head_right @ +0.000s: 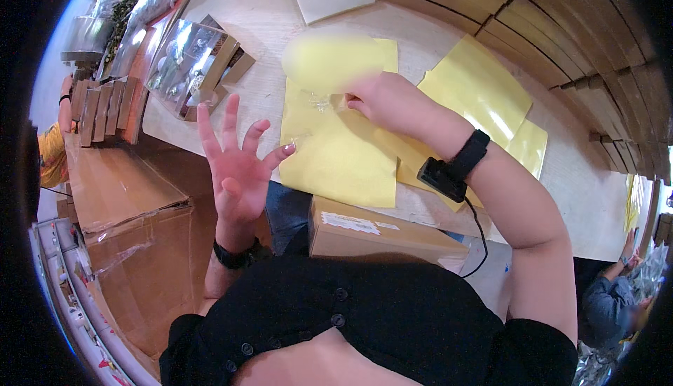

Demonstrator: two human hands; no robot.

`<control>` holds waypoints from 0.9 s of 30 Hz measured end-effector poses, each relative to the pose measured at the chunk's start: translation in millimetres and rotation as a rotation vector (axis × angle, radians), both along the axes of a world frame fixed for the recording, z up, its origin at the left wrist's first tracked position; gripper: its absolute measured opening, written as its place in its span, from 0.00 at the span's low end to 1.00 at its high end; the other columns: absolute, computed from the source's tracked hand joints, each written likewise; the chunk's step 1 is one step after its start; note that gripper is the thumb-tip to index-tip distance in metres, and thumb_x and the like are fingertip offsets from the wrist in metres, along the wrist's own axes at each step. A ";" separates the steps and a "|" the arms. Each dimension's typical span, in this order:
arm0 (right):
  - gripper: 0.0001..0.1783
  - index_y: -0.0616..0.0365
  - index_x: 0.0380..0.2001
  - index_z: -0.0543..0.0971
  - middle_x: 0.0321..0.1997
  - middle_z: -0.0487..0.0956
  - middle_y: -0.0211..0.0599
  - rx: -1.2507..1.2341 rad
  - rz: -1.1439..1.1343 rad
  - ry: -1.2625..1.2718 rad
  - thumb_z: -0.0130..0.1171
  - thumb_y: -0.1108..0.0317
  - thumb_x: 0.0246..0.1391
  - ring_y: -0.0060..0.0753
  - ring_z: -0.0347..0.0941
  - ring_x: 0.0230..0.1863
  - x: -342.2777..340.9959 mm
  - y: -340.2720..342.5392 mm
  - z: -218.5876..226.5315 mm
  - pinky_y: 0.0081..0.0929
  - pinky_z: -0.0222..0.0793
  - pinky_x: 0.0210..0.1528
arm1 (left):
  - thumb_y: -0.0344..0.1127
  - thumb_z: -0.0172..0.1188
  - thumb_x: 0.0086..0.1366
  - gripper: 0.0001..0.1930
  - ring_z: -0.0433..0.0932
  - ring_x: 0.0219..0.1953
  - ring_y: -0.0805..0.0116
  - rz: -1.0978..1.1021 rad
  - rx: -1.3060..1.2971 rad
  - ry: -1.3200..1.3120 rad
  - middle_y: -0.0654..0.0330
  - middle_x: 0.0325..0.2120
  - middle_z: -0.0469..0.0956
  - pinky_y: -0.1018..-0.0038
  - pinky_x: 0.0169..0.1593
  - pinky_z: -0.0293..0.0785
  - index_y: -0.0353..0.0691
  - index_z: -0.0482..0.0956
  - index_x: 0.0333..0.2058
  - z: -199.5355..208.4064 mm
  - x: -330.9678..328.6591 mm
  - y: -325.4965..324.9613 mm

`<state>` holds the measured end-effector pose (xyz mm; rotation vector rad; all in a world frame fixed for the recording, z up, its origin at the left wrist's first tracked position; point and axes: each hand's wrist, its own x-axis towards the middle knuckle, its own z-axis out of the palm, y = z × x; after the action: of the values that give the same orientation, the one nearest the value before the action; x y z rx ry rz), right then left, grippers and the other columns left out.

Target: The recorder is packing decorative gift items into cardboard boxes, applying clear stickers to seal them, and organizing the completed packages.

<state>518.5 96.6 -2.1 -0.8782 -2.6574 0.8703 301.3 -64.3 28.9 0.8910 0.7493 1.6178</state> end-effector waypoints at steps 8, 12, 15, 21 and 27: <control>0.09 0.58 0.39 0.78 0.30 0.78 0.45 -0.096 -0.096 0.081 0.57 0.68 0.55 0.48 0.76 0.38 -8.0 -10.7 16.9 0.38 0.71 0.42 | 0.45 0.74 0.53 0.64 0.62 0.60 0.55 -0.013 0.033 -0.012 0.59 0.71 0.38 0.46 0.55 0.74 0.65 0.24 0.70 -2.9 2.7 4.2; 0.06 0.58 0.36 0.79 0.33 0.78 0.29 -0.412 -0.009 0.409 0.59 0.68 0.57 0.28 0.71 0.42 -15.2 -21.8 39.8 0.25 0.66 0.44 | 0.54 0.70 0.56 0.62 0.64 0.61 0.54 -0.004 0.032 0.083 0.56 0.72 0.38 0.45 0.56 0.74 0.61 0.25 0.71 -1.5 6.3 6.8; 0.10 0.62 0.33 0.80 0.31 0.79 0.40 -0.312 0.097 0.404 0.61 0.64 0.56 0.33 0.74 0.36 -18.3 -30.1 44.5 0.28 0.69 0.41 | 0.53 0.69 0.58 0.60 0.62 0.63 0.52 -0.022 0.067 0.093 0.56 0.72 0.38 0.43 0.57 0.73 0.62 0.25 0.71 -6.7 6.8 8.3; 0.10 0.63 0.33 0.79 0.29 0.79 0.40 -0.366 -0.287 0.466 0.62 0.65 0.56 0.31 0.73 0.30 -31.4 -42.7 43.3 0.26 0.69 0.35 | 0.36 0.60 0.67 0.49 0.64 0.63 0.48 0.057 0.068 -0.235 0.53 0.71 0.42 0.44 0.56 0.74 0.65 0.28 0.71 3.2 8.4 14.1; 0.07 0.62 0.33 0.77 0.28 0.77 0.26 -0.357 -0.457 0.453 0.61 0.69 0.58 0.16 0.70 0.32 -10.5 -8.4 15.4 0.19 0.68 0.36 | 0.33 0.48 0.73 0.36 0.80 0.48 0.56 0.388 -0.270 0.204 0.43 0.62 0.63 0.65 0.46 0.83 0.57 0.36 0.71 -2.6 -22.1 -11.6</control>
<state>508.1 88.2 13.2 -1.1416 -1.8472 1.2541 279.3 -75.9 26.4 0.7507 1.3151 1.7188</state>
